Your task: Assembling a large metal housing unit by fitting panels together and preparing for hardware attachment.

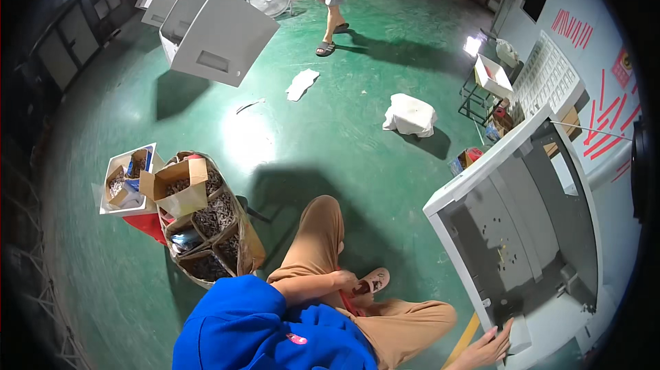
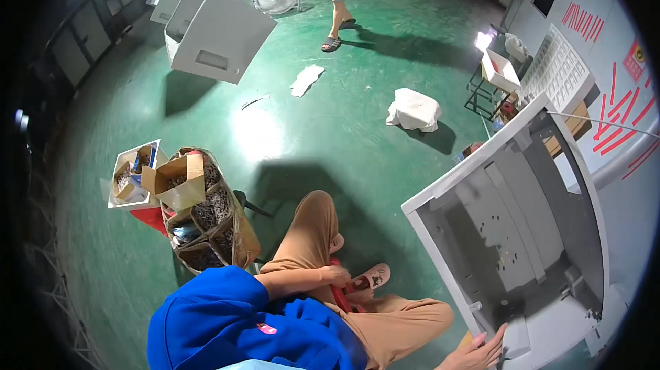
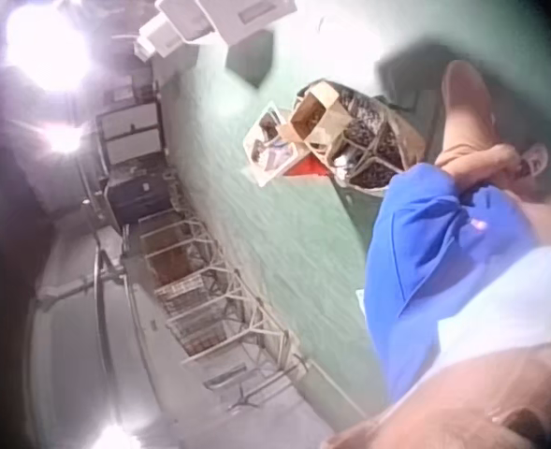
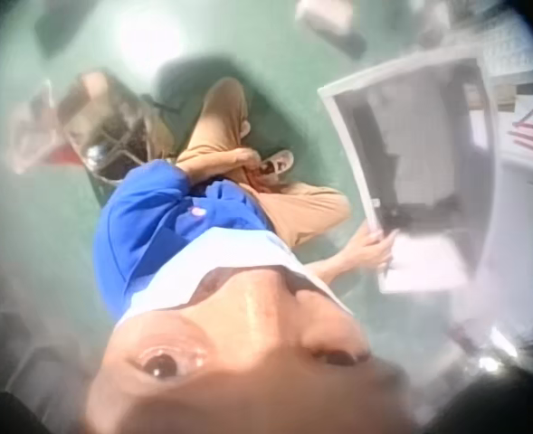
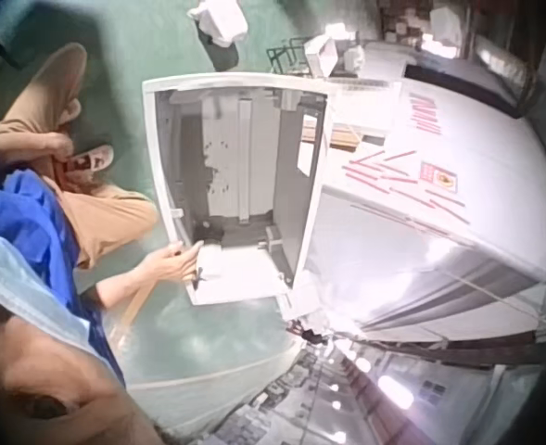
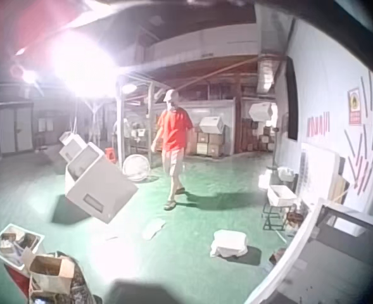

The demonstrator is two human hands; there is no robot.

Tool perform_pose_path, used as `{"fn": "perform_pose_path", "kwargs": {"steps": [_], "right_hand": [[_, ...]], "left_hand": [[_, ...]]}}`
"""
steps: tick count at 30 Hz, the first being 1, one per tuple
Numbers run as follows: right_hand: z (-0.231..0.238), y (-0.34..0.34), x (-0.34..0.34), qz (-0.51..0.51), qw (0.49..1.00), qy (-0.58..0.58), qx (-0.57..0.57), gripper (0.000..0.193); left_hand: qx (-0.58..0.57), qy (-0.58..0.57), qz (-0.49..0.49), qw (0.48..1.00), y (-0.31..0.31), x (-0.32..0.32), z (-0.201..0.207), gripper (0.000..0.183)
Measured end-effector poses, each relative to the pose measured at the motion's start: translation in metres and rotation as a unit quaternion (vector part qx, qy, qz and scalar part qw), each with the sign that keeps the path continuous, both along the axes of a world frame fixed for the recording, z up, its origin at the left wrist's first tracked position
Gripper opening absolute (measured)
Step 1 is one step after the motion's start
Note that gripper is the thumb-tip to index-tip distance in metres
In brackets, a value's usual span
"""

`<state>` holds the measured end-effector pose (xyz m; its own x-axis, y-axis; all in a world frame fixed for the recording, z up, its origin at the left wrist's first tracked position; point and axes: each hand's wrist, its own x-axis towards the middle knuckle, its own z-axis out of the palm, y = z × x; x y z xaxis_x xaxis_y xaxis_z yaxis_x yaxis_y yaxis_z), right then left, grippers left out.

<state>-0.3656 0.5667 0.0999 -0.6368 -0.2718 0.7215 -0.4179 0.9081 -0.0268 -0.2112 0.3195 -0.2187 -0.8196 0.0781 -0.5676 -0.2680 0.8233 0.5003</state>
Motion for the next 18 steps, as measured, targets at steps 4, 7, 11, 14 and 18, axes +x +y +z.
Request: {"fn": "perform_pose_path", "kwargs": {"steps": [4, 7, 11, 14, 18], "right_hand": [[0.007, -0.001, 0.005, -0.006, 1.0, 0.004, 0.009, 0.048], [0.005, -0.001, 0.005, 0.002, 1.0, 0.023, 0.003, 0.05], [0.006, -0.014, 0.012, 0.026, 0.999, 0.026, 0.017, 0.043], [-0.006, -0.017, 0.011, 0.071, 0.997, -0.004, 0.012, 0.047], [-0.005, -0.025, 0.014, 0.117, 0.993, 0.02, -0.004, 0.042]], "left_hand": [[-0.001, -0.02, -0.015, 1.0, 0.0, -0.002, 0.009, 0.028], [-0.002, -0.038, -0.046, 0.998, -0.003, -0.007, 0.02, 0.029], [-0.025, -0.022, -0.066, 0.997, -0.002, -0.003, -0.002, 0.026], [-0.037, 0.007, -0.062, 0.997, -0.001, 0.0, 0.005, 0.025], [-0.047, 0.017, -0.023, 0.998, 0.004, 0.0, 0.004, 0.023]]}}
